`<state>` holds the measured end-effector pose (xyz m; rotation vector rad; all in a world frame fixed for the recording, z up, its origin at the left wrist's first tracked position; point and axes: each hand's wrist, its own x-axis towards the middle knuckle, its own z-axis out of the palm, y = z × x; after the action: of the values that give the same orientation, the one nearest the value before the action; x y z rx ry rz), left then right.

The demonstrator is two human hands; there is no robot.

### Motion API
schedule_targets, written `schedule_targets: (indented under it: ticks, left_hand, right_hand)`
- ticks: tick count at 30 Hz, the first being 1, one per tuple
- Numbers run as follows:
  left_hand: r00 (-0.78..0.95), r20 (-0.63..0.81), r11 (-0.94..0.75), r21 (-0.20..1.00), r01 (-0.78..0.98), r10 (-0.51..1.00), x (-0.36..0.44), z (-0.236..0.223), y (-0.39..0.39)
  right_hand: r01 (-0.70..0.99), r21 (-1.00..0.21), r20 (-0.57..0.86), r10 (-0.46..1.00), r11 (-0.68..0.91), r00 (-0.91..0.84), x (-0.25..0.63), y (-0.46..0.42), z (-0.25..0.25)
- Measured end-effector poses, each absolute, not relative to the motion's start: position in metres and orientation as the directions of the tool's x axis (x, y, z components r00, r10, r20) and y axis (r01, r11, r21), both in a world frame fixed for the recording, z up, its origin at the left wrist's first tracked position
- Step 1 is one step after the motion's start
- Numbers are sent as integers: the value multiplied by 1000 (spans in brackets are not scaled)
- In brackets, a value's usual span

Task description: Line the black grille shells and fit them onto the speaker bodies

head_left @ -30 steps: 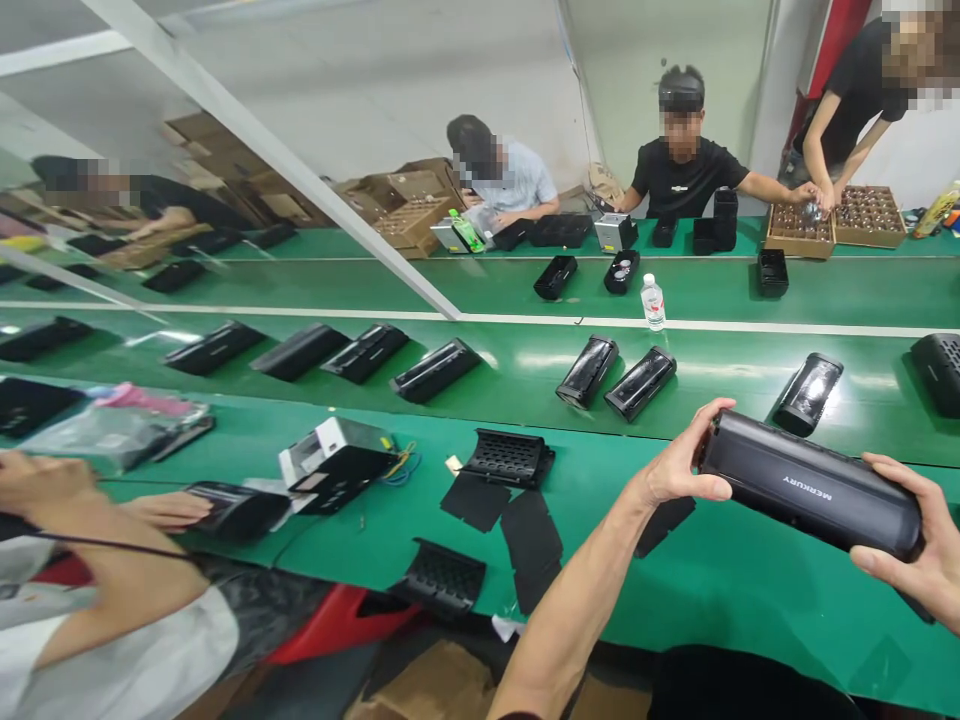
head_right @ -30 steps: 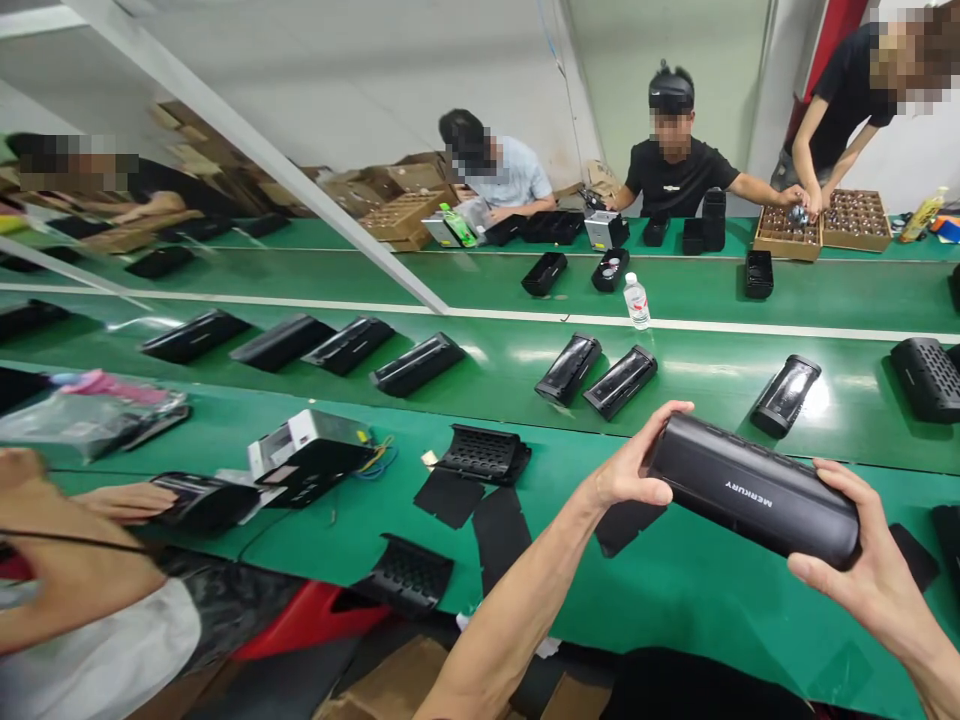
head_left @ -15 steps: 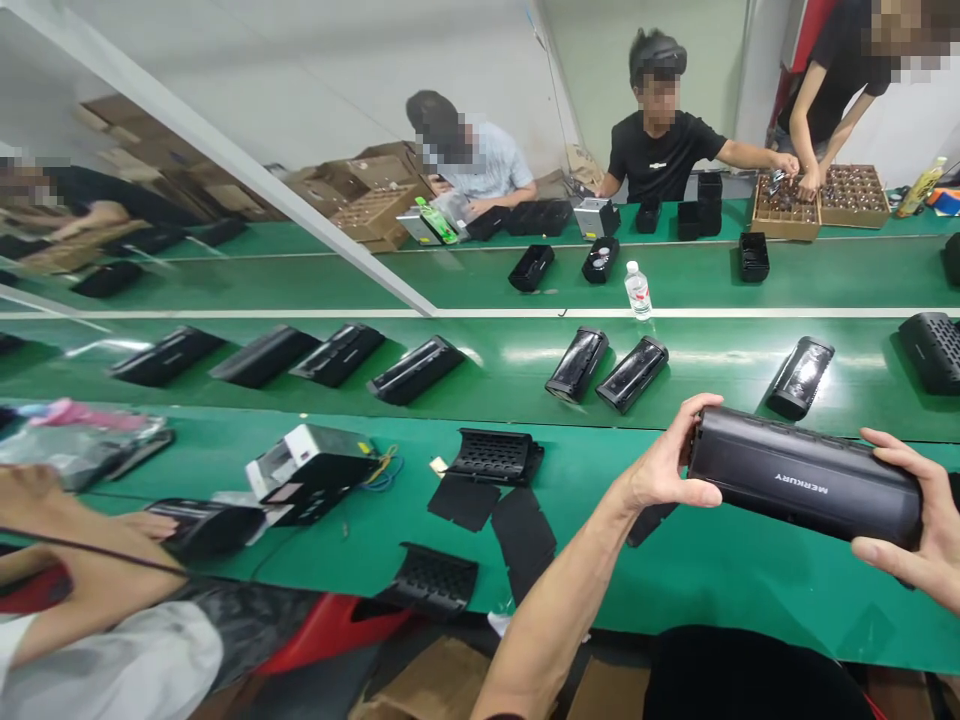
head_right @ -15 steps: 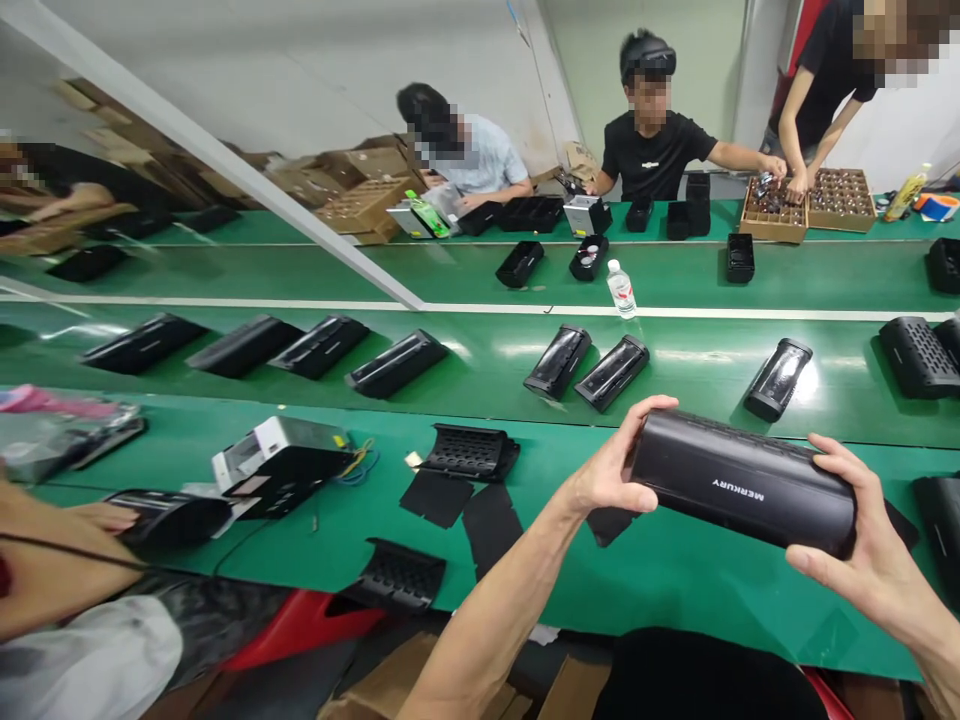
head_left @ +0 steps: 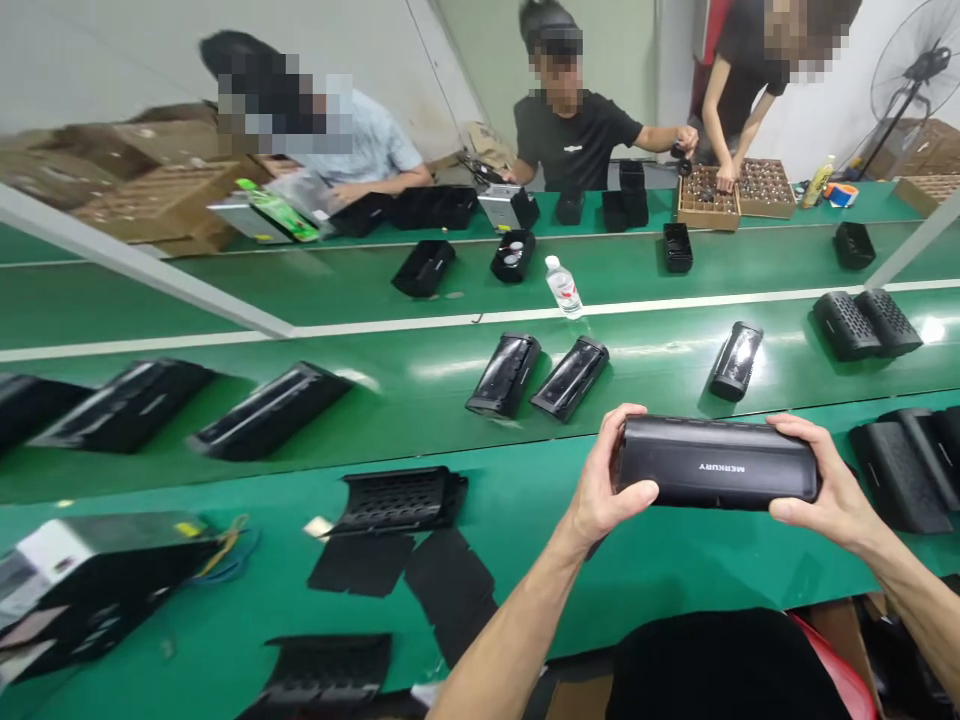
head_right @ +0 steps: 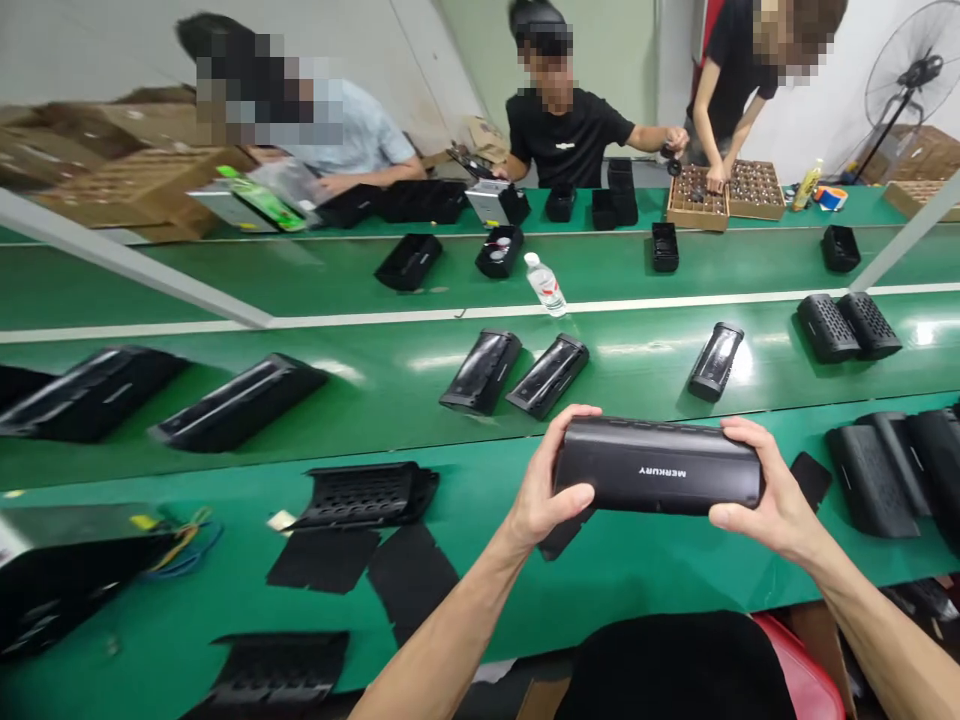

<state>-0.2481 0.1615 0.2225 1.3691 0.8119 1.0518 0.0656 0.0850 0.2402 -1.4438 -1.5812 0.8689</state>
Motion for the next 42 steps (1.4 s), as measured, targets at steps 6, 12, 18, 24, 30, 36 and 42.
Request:
schedule_targets:
  ticks: [6, 12, 18, 24, 30, 36, 42]
  left_hand:
    - [257, -54, 144, 927, -346, 965, -233, 178, 151]
    - [462, -263, 527, 529, -666, 847, -187, 132, 119]
    - [397, -276, 456, 745, -487, 875, -198, 146, 124]
    - [453, -129, 140, 990, 10, 882, -213, 178, 140]
    - [388, -95, 99, 995, 10, 917, -225, 163, 130]
    - [379, -47, 47, 999, 10, 924, -231, 163, 134]
    - [388, -211, 199, 977, 72, 897, -223, 150, 145]
  right_hand:
    - [323, -946, -28, 999, -32, 18, 68, 83, 228]
    - [374, -912, 181, 983, 171, -8, 13, 72, 201]
    - [699, -674, 178, 971, 240, -162, 23, 90, 221]
    - [871, -348, 14, 931, 347, -366, 42, 95, 227]
    - [671, -738, -58, 984, 73, -171, 90, 72, 215]
    - [367, -926, -113, 992, -83, -60, 90, 52, 205]
    - [95, -940, -328, 944, -329, 24, 85, 61, 192]
